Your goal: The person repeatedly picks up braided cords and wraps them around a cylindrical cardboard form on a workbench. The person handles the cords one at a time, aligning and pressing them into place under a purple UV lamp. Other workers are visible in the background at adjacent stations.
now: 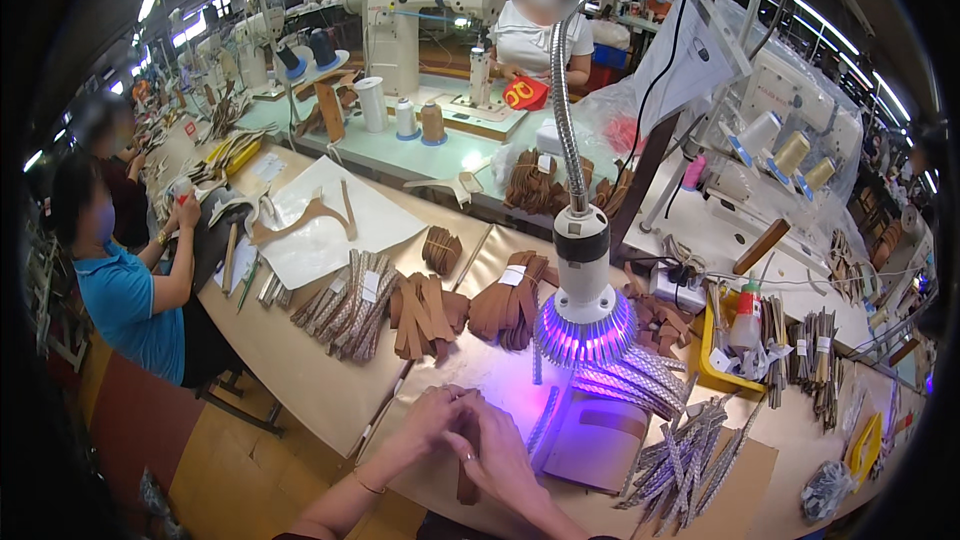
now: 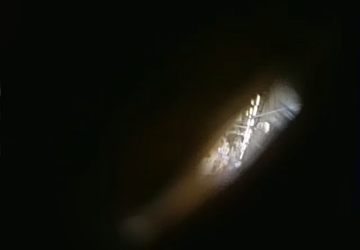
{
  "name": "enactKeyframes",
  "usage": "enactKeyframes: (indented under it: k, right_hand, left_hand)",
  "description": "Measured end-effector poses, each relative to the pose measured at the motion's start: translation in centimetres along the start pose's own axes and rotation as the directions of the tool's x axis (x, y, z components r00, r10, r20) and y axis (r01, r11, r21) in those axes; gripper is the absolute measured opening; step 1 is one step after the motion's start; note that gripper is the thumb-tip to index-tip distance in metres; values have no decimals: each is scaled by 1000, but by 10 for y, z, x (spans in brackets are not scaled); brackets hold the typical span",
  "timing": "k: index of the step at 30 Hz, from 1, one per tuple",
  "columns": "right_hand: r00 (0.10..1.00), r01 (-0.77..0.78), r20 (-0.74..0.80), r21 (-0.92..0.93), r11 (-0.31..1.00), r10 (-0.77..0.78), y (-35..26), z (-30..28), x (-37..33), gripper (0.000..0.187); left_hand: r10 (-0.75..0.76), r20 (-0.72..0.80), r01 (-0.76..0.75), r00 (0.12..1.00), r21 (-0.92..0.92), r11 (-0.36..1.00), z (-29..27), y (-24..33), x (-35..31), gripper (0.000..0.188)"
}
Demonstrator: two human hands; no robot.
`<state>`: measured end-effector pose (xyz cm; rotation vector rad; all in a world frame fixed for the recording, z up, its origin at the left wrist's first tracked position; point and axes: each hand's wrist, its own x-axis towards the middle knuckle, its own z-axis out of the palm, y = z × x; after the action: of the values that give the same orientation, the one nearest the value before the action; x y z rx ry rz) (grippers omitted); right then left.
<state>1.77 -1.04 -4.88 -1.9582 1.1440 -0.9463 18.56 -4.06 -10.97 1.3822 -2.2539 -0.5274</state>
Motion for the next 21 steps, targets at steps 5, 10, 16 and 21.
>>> enactKeyframes:
  k: [5, 10, 16, 21]
  right_hand:
    - [989, -146, -41, -26, 989, 145, 34, 32, 1, 64]
    - [988, -147, -51, -57, 987, 145, 42, 38, -3, 71]
    - [984, -173, -51, -28, 984, 172, 46, 38, -4, 75]
    - [993, -112, -42, -198, 974, 106, 47, 44, -10, 74]
  left_hand:
    - [95, 18, -96, 995, 204, 974, 5, -10, -5, 37]
    - [161, -39, -144, 986, 271, 952, 7, -12, -6, 40]
    - [140, -123, -109, 982, 232, 967, 5, -10, -9, 38]
    - [156, -228, -69, 961, 348, 935, -17, -11, -15, 21]
